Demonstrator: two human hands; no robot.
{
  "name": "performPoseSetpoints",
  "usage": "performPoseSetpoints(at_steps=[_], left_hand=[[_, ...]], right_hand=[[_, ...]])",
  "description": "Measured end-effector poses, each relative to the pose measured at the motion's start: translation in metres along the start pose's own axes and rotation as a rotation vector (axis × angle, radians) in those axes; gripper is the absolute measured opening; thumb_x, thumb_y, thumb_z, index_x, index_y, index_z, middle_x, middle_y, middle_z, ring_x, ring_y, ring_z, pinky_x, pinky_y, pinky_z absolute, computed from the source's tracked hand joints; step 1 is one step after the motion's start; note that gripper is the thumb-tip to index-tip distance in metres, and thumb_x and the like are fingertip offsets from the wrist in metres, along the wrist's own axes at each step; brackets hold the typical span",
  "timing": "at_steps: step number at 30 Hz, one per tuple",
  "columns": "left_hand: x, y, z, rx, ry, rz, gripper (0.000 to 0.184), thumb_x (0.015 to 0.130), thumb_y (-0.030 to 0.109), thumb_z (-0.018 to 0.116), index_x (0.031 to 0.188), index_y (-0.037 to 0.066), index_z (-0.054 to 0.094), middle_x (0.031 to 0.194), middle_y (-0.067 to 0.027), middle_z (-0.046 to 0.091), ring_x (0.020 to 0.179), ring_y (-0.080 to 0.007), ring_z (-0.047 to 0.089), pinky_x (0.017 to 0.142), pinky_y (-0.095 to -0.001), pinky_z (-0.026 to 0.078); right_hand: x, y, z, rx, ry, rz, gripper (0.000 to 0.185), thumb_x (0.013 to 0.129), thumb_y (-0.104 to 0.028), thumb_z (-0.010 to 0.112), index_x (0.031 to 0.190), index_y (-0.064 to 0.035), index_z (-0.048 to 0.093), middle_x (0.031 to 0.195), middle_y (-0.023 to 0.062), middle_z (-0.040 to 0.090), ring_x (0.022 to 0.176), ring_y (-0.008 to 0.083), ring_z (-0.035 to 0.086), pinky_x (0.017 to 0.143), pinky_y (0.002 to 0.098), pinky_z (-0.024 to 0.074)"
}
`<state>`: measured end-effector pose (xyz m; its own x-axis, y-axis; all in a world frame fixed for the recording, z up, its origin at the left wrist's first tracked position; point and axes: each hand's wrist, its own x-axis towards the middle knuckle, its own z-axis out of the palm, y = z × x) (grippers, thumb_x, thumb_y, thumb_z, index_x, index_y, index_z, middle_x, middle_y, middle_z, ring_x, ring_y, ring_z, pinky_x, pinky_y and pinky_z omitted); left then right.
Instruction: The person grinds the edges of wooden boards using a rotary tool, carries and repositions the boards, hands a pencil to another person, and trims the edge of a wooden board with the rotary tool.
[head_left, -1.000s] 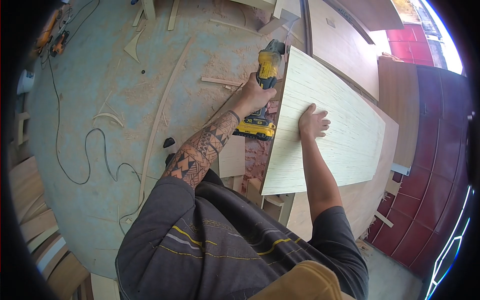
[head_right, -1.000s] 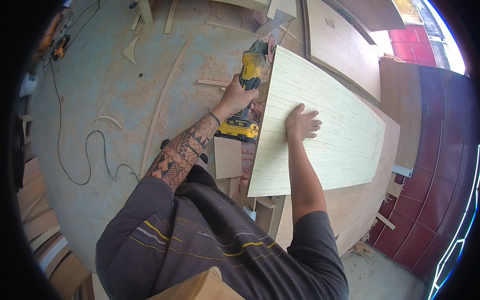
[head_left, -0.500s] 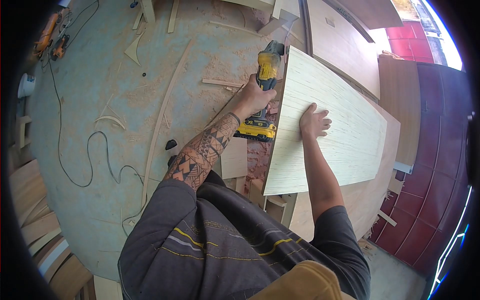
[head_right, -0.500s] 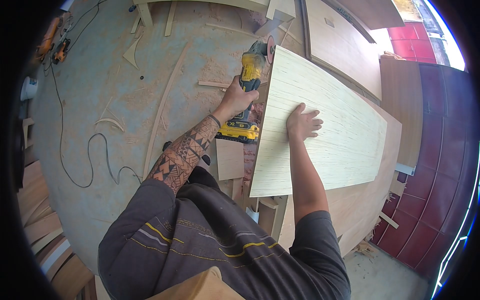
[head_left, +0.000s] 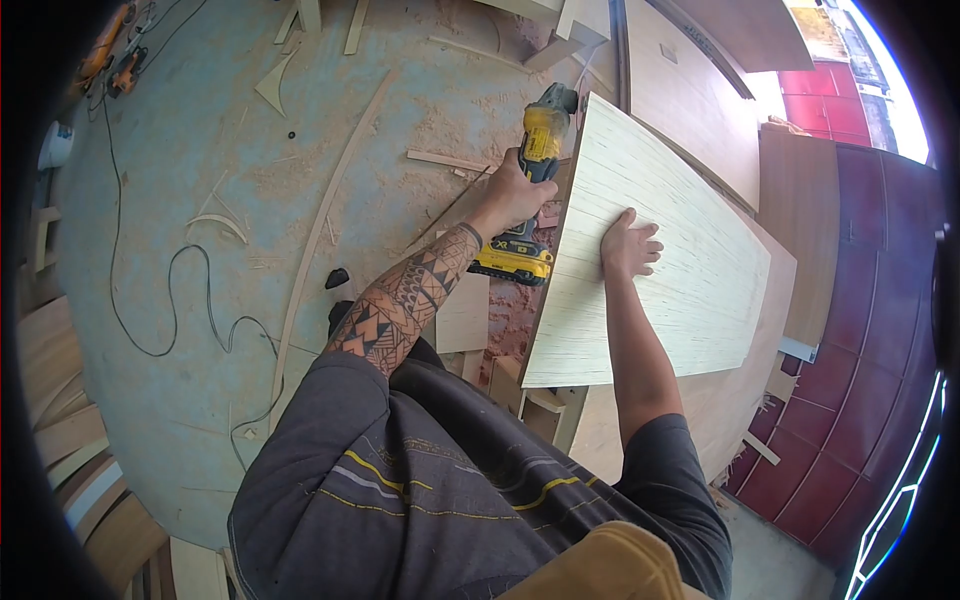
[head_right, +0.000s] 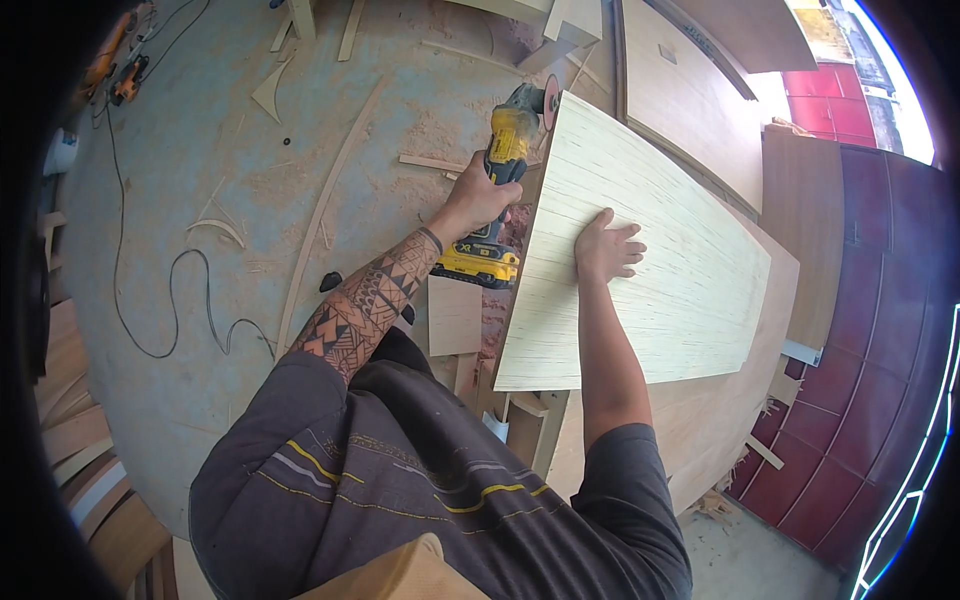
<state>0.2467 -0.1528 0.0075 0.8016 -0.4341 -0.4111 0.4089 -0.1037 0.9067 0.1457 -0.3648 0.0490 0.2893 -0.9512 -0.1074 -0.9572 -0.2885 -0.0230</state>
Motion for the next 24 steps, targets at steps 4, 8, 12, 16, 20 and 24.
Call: performPoseSetpoints(at_steps=[4, 8, 12, 16, 20, 24], left_hand=[[-0.006, 0.008, -0.003, 0.003, -0.007, -0.009, 0.067, 0.085, 0.031, 0.080, 0.135, -0.004, 0.053, 0.112, -0.0212, 0.075, 0.096, -0.0313, 0.078, 0.087, -0.0410, 0.063], [-0.006, 0.006, -0.003, -0.022, 0.003, 0.002, 0.066, 0.086, 0.029, 0.080, 0.135, -0.005, 0.052, 0.109, -0.0208, 0.075, 0.088, -0.0286, 0.079, 0.081, -0.0397, 0.064], [-0.021, 0.024, -0.009, -0.068, -0.017, -0.010, 0.067, 0.086, 0.027, 0.080, 0.137, -0.005, 0.050, 0.105, -0.0206, 0.076, 0.078, -0.0264, 0.080, 0.075, -0.0388, 0.065], [-0.015, 0.014, -0.005, -0.058, 0.011, 0.025, 0.068, 0.086, 0.029, 0.079, 0.137, -0.005, 0.049, 0.105, -0.0215, 0.076, 0.077, -0.0272, 0.080, 0.075, -0.0385, 0.065], [-0.009, 0.006, -0.003, -0.023, 0.040, 0.029, 0.064, 0.088, 0.022, 0.078, 0.138, -0.005, 0.049, 0.100, -0.0127, 0.073, 0.070, -0.0195, 0.075, 0.063, -0.0350, 0.062], [-0.003, 0.001, -0.002, 0.048, 0.056, 0.037, 0.063, 0.088, 0.023, 0.078, 0.136, -0.005, 0.050, 0.102, -0.0142, 0.074, 0.071, -0.0201, 0.076, 0.065, -0.0357, 0.063]], right_hand=[[0.005, 0.004, 0.004, 0.002, -0.006, -0.010, 0.093, 0.111, -0.068, 0.030, 0.175, -0.0035, 0.013, 0.176, 0.0393, 0.011, 0.165, 0.0527, 0.013, 0.130, 0.0687, 0.0148], [0.001, 0.026, -0.002, 0.010, -0.037, -0.102, 0.095, 0.110, -0.069, 0.034, 0.175, -0.0029, 0.013, 0.176, 0.0408, 0.009, 0.165, 0.0542, 0.012, 0.130, 0.0675, 0.0147], [-0.004, 0.093, 0.003, -0.024, -0.045, -0.523, 0.093, 0.110, -0.065, 0.043, 0.174, -0.0016, 0.018, 0.174, 0.0432, 0.011, 0.163, 0.0577, 0.013, 0.132, 0.0613, 0.0145], [-0.015, 0.105, 0.010, 0.005, 0.033, -0.713, 0.083, 0.114, -0.055, 0.043, 0.174, -0.0022, 0.020, 0.174, 0.0427, 0.014, 0.163, 0.0564, 0.014, 0.133, 0.0590, 0.0151], [-0.016, 0.102, 0.012, 0.015, 0.057, -0.720, 0.085, 0.114, -0.058, 0.041, 0.174, -0.0021, 0.020, 0.174, 0.0423, 0.014, 0.164, 0.0554, 0.015, 0.133, 0.0592, 0.0156], [-0.015, 0.098, 0.012, 0.008, 0.066, -0.705, 0.085, 0.114, -0.059, 0.041, 0.174, -0.0017, 0.021, 0.174, 0.0420, 0.015, 0.164, 0.0548, 0.016, 0.133, 0.0585, 0.0158]])
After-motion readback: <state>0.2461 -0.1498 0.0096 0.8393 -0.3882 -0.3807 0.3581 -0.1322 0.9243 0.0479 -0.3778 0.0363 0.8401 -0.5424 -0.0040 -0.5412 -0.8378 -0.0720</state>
